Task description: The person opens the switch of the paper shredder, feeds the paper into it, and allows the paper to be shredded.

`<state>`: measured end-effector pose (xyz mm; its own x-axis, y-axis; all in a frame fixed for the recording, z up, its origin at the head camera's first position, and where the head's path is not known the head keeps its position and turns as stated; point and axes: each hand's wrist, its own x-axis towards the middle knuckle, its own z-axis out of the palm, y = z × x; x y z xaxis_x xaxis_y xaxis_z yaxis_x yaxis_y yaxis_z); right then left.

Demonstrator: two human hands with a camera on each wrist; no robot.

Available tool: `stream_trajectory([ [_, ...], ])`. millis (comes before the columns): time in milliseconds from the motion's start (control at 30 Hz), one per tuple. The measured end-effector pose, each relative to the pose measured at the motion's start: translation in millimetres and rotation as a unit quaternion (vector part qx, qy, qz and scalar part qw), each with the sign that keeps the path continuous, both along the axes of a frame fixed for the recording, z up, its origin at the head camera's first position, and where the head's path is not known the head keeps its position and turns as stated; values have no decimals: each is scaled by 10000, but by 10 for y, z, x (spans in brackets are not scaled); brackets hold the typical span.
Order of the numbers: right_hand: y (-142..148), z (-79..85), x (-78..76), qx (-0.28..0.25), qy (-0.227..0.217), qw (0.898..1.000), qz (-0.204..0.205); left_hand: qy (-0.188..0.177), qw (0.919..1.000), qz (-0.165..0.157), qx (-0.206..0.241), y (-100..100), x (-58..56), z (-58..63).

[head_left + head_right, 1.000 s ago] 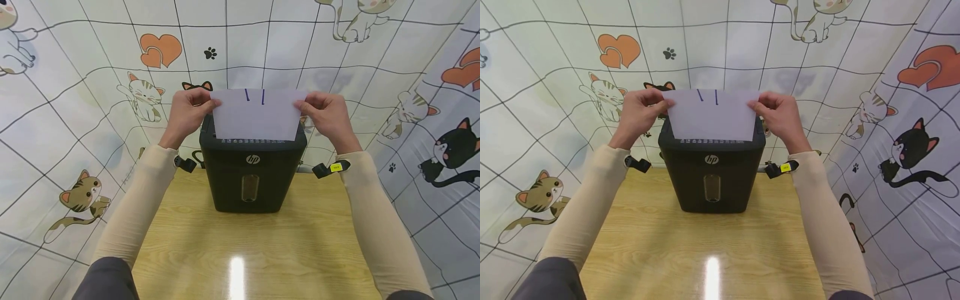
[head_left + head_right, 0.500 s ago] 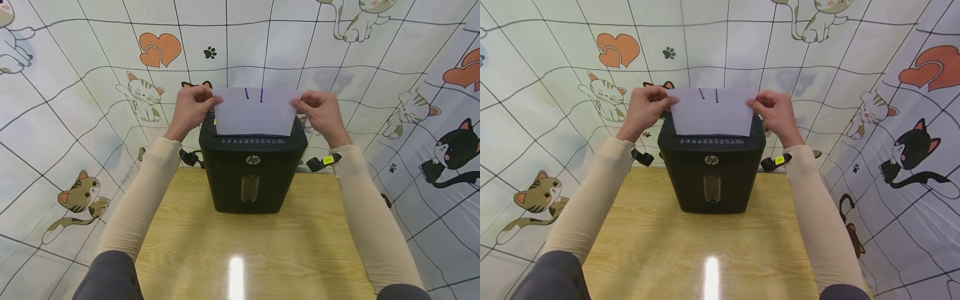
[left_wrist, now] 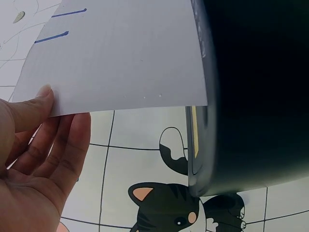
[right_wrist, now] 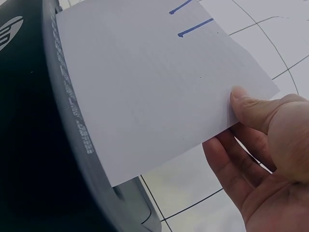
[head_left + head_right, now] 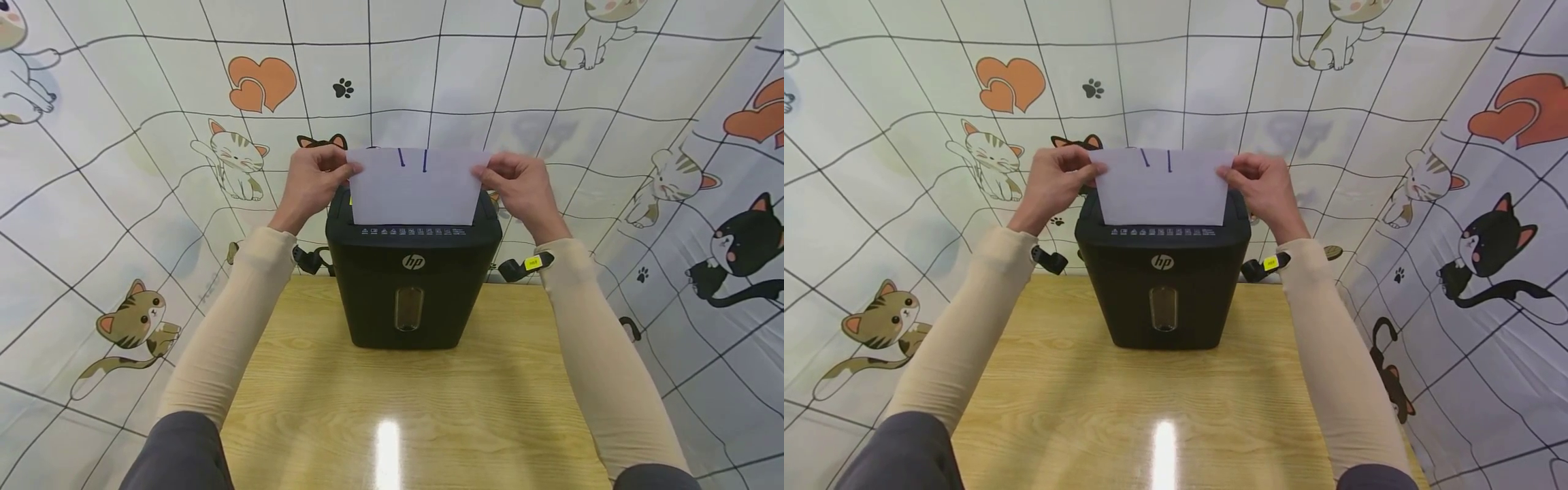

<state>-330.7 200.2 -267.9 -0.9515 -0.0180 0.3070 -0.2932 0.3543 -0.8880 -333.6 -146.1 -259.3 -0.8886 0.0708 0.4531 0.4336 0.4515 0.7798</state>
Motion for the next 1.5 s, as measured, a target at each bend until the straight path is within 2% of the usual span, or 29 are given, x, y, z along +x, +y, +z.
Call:
stream_trajectory([
  [300,0,-66,6,281,-272,9991,-188,-95,9999,2,-119,6,0,-69],
  [800,-10,-154,41,503,-291,9983,-84,-243,9997,-27,-55,-9,33,-130],
  [1200,22,-245,31,618,-394,9973,-66,-426,9989,-45,-193,-10,46,-166],
  [1500,5,-257,53,650,-312,9974,-21,-361,9989,-34,-283,-26,50,-194],
])
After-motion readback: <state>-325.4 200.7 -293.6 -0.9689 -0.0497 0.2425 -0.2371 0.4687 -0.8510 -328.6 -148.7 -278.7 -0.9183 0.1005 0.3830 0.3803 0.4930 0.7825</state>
